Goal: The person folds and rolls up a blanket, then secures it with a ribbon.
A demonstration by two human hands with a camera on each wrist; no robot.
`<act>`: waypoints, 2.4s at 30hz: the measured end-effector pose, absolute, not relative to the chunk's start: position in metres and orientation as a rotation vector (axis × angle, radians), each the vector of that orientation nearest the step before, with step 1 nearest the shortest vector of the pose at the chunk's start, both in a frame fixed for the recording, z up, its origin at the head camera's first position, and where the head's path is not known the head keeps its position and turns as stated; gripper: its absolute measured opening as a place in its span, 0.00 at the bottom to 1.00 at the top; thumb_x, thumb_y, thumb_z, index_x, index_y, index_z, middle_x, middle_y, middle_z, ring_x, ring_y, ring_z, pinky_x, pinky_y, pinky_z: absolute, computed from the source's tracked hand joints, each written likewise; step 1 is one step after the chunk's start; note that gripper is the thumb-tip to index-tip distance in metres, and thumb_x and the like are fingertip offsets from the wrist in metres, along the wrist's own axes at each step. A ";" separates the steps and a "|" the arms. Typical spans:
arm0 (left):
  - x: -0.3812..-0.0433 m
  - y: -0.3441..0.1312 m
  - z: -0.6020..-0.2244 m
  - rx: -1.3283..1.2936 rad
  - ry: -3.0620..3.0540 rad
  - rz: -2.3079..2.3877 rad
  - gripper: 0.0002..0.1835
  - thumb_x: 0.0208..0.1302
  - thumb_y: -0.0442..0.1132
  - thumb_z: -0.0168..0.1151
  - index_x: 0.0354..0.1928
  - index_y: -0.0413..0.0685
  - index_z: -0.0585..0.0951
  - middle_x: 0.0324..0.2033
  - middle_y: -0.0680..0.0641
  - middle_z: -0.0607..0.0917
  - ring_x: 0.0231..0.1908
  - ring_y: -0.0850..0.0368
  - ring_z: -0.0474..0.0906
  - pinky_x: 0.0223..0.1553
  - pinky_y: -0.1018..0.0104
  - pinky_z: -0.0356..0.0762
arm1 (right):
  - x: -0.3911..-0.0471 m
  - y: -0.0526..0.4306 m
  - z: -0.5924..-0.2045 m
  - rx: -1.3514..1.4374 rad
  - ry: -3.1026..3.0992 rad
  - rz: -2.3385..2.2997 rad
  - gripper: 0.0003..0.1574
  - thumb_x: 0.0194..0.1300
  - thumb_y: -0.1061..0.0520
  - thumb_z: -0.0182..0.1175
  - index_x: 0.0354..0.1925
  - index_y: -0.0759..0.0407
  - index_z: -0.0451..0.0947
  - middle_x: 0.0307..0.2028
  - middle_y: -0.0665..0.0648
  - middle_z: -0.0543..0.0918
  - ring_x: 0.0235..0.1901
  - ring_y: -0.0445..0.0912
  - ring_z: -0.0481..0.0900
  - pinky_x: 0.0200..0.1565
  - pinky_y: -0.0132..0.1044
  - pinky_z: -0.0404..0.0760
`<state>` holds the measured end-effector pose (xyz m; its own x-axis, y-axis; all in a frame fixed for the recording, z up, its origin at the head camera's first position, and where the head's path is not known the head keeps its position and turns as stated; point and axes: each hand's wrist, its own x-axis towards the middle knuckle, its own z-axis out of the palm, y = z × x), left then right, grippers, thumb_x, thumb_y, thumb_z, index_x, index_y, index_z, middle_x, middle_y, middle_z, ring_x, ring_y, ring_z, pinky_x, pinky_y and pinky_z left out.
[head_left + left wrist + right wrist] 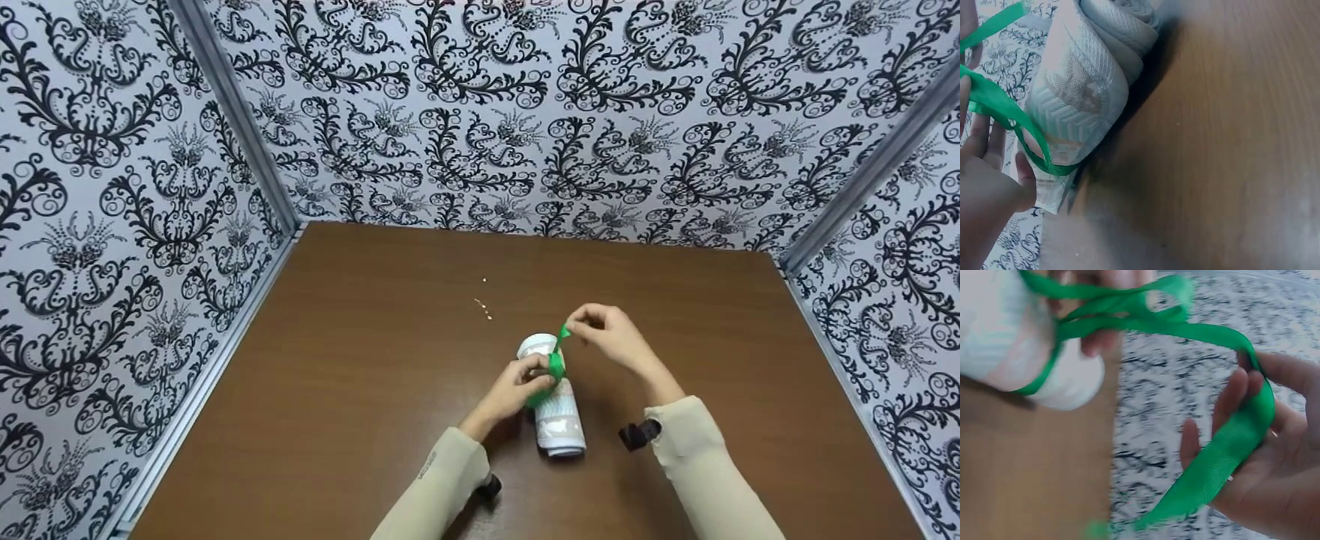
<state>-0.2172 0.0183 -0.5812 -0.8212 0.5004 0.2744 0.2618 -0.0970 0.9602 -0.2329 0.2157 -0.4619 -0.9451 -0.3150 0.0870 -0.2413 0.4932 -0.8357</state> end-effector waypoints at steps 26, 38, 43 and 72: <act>-0.212 0.012 -0.561 0.750 2.193 1.958 0.07 0.71 0.34 0.58 0.43 0.35 0.78 0.64 0.35 0.76 0.67 0.40 0.70 0.58 0.50 0.76 | -0.208 0.194 -0.564 -0.474 2.704 -1.716 0.10 0.63 0.66 0.63 0.43 0.64 0.85 0.47 0.62 0.86 0.42 0.35 0.81 0.47 0.31 0.80; -0.214 0.010 -0.567 0.742 2.075 2.087 0.08 0.70 0.29 0.57 0.43 0.27 0.74 0.62 0.31 0.76 0.61 0.48 0.74 0.58 0.62 0.76 | -0.205 0.192 -0.570 -0.413 2.791 -1.678 0.26 0.60 0.65 0.67 0.57 0.63 0.74 0.43 0.61 0.89 0.45 0.55 0.87 0.46 0.43 0.86; -0.215 0.009 -0.568 0.730 2.070 2.121 0.08 0.70 0.29 0.56 0.44 0.27 0.76 0.62 0.31 0.76 0.63 0.47 0.74 0.61 0.63 0.75 | -0.206 0.190 -0.570 -0.402 2.869 -1.637 0.11 0.62 0.64 0.66 0.45 0.62 0.86 0.41 0.62 0.89 0.42 0.49 0.86 0.45 0.39 0.85; -0.214 0.000 -0.586 0.682 2.072 2.188 0.09 0.67 0.27 0.59 0.43 0.23 0.79 0.38 0.24 0.82 0.35 0.70 0.76 0.41 0.77 0.74 | -0.209 0.197 -0.566 0.144 2.444 -1.882 0.11 0.68 0.61 0.61 0.41 0.69 0.85 0.30 0.57 0.88 0.36 0.39 0.80 0.44 0.32 0.77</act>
